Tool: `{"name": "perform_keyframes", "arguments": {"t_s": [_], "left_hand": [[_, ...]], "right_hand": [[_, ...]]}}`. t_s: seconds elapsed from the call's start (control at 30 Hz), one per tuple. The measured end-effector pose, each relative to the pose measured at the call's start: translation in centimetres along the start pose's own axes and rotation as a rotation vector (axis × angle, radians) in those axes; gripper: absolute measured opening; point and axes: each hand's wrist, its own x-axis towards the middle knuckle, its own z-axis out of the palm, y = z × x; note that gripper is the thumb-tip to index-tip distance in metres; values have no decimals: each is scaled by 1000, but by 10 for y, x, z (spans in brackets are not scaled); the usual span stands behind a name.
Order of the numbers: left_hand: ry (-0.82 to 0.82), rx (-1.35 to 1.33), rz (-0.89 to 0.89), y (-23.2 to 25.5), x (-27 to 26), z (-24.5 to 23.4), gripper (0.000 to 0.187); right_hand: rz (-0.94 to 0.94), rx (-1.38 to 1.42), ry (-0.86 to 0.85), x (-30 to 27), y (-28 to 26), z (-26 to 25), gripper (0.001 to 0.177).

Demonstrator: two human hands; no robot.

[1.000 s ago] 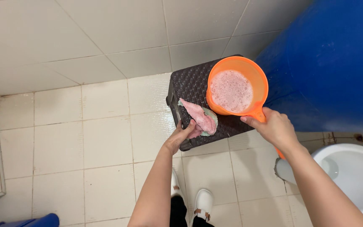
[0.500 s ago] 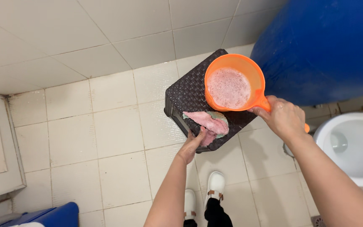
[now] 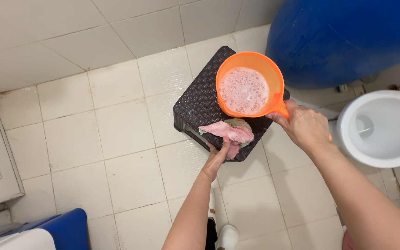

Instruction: The person prepares a soapy solution in an orange scoop, then uses a cloth to wipe tiled walls and a door frame. The person repeatedly dips the cloth into the solution and scrubs different wall sections and the door edge.

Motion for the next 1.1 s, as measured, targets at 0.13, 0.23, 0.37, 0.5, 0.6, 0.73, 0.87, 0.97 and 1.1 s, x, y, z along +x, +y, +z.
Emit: {"name": "perform_keyframes", "arguments": {"t_s": [0.13,0.23,0.37,0.5,0.6,0.73,0.87,0.97,1.1], "left_hand": [[-36,7,-68,-27,-12,23,158],[-60,-25,-80,-51,-25,47,156],[-114,-85,-41,-79,-42,82,155],[-117,-159,80,-100,-54,95,142],[100,-66,88,-98,-55,97,129],[536,453,380,-72,-85,92,46],[592,771,760,-20,-105,90,51],[536,1010,627,-3,-101,83,36],[519,1028,668,-8,-100,80,24]], "right_hand": [[-4,16,21,-32,7,7,59],[10,8,22,-55,17,12,60],[-29,-17,86,-78,40,22,62],[-95,-42,169,-95,62,32,68],[-104,-26,145,-107,71,33,73],[-147,15,156,-124,74,26,77],[-198,21,246,-138,70,16,72],[-232,-14,285,-150,60,13,65],[-255,-36,280,-161,49,-1,56]]}}
